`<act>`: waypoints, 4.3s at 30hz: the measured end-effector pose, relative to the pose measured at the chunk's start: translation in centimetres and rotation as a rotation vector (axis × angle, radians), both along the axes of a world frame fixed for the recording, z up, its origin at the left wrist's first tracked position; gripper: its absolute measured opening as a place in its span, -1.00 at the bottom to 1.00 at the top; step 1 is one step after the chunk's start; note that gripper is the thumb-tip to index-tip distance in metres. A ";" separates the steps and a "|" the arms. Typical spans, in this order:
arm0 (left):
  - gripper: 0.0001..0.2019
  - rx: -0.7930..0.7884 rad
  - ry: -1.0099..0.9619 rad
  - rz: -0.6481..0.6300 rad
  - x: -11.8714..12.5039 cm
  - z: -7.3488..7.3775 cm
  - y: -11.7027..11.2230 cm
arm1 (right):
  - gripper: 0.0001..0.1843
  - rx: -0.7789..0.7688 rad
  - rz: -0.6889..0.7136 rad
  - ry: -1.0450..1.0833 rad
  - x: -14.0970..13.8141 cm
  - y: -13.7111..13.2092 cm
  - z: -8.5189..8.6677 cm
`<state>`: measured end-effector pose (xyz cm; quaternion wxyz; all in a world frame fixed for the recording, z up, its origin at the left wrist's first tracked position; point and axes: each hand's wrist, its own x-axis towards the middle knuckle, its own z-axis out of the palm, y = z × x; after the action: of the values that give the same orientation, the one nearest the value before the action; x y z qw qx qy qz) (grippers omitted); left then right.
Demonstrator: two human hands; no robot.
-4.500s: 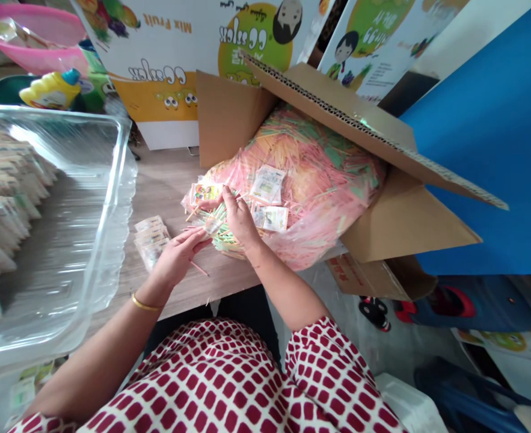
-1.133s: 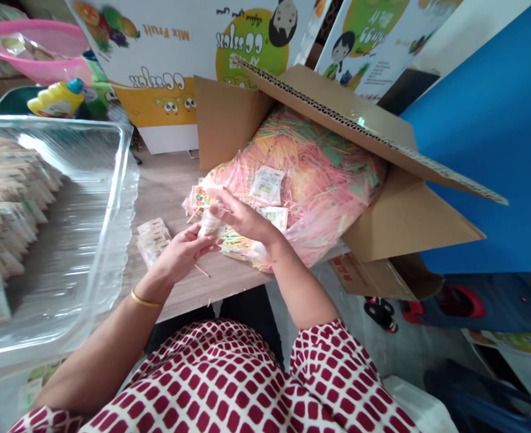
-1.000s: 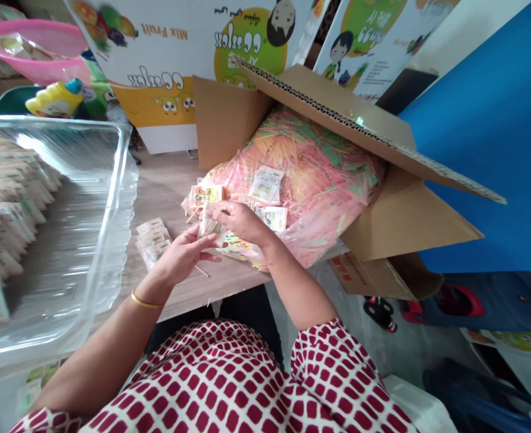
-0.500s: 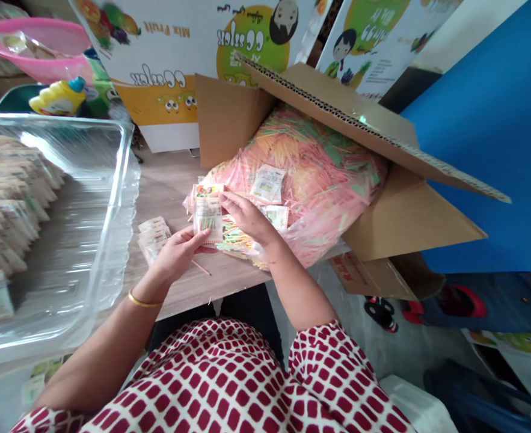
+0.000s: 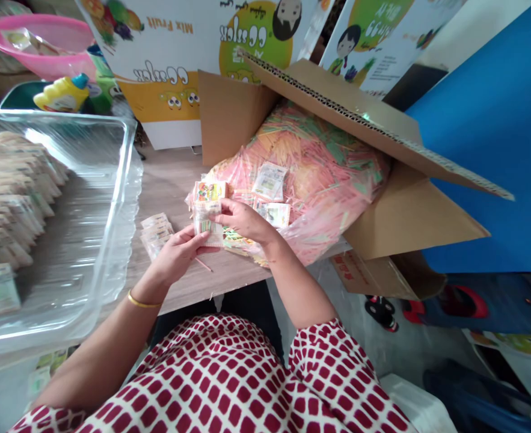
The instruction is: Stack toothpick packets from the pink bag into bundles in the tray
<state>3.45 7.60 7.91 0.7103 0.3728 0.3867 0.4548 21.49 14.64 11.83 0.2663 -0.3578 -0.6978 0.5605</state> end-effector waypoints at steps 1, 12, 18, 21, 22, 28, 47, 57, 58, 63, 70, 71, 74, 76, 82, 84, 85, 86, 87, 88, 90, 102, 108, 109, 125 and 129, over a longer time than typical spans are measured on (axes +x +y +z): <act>-0.62 0.032 0.035 0.020 -0.1 0.0 -0.4 | -0.72 0.006 -0.006 -0.004 0.0 0.1 -0.2; -0.77 0.781 1.087 0.315 -5.4 -5.8 -12.3 | -0.78 -0.027 -0.059 -0.149 -7.7 -3.8 -6.0; -0.57 0.776 1.421 0.192 -5.7 -7.8 -12.0 | -0.77 0.336 0.019 -0.537 -11.1 -4.4 -5.6; -0.57 0.762 1.441 0.205 -5.6 -8.0 -11.3 | -0.66 0.578 -0.024 -0.784 -10.6 -1.4 -5.0; -0.59 0.754 1.433 0.216 -5.6 -8.0 -11.2 | -0.65 0.619 -0.019 -0.900 -10.5 -0.3 -4.9; -0.67 0.720 1.433 0.255 -5.7 -7.7 -10.6 | -0.59 0.777 0.085 -1.178 -10.5 3.0 -5.6; -0.63 0.748 1.410 0.282 -5.5 -7.7 -11.2 | -0.64 0.659 0.242 -1.269 -11.6 1.9 -5.4; -0.56 0.844 1.443 -0.036 -3.0 -6.9 -8.6 | -0.48 0.784 0.299 -1.227 -8.7 3.7 -2.7; -0.60 0.841 1.467 -0.068 -2.9 -6.6 -8.3 | -0.47 0.783 0.304 -1.225 -8.3 3.8 -2.3; -0.83 0.797 1.573 -0.253 -2.4 -5.2 -6.7 | -0.54 0.768 0.344 -1.189 -6.5 2.5 -2.0; -0.82 0.825 1.734 -0.332 -1.4 -4.1 -6.3 | -0.55 0.732 0.418 -1.231 -7.4 -2.0 -5.1; -0.82 0.815 1.746 -0.326 -1.1 -4.0 -6.2 | -0.54 0.729 0.397 -1.256 -7.8 -2.0 -5.4; -0.83 0.782 1.768 -0.325 -0.5 -3.6 -5.8 | -0.57 0.702 0.341 -1.295 -8.6 -1.1 -5.9; -0.82 0.781 1.785 -0.343 -0.2 -3.5 -5.4 | -0.60 0.701 0.341 -1.289 -8.8 -0.1 -6.1; -0.76 0.801 1.786 -0.299 0.0 -4.0 -5.0 | -0.46 0.736 0.187 -1.231 -7.1 1.0 -6.1; -0.76 0.799 1.780 -0.283 0.0 -4.2 -5.1 | -0.49 0.738 0.058 -1.150 -6.1 0.9 -6.0; -0.76 0.802 1.777 -0.280 0.0 -4.2 -5.2 | -0.52 0.737 -0.011 -1.106 -5.6 0.9 -5.9; -0.77 0.807 1.774 -0.281 0.0 -4.2 -5.2 | -0.55 0.737 -0.080 -1.064 -5.1 0.8 -5.9; -0.78 0.813 1.772 -0.283 0.0 -4.2 -5.2 | -0.57 0.739 -0.145 -1.027 -4.6 0.8 -5.9; -0.79 0.818 1.771 -0.285 0.0 -4.2 -5.2 | -0.58 0.741 -0.202 -0.994 -4.2 0.8 -5.9; -0.81 0.825 1.770 -0.284 0.1 -4.1 -5.2 | -0.59 0.743 -0.289 -0.930 -3.6 0.9 -5.8; -0.81 0.867 1.765 -0.230 -0.3 -4.6 -5.0 | -0.53 0.639 -0.491 -0.452 -1.7 3.3 -4.7; -0.81 0.862 1.674 -0.189 -0.3 -5.6 -5.0 | -0.71 0.667 0.039 -0.898 -3.7 -1.2 -4.0; -0.81 0.864 1.673 -0.189 -0.3 -5.7 -5.0 | -0.72 0.715 0.124 -0.981 -4.2 -1.8 -4.0; -0.80 0.166 0.277 0.474 0.7 -4.6 -1.9 | -0.55 0.009 -0.379 -0.238 -1.5 -4.0 -4.4; -0.82 0.243 0.250 0.416 2.1 -4.4 -0.9 | -0.60 0.131 -0.325 -0.294 -2.7 -4.2 -5.0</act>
<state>5.55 6.68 3.55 0.4983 0.4210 0.4825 0.5845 18.83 10.45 6.85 0.2711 -0.5252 -0.6973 0.4054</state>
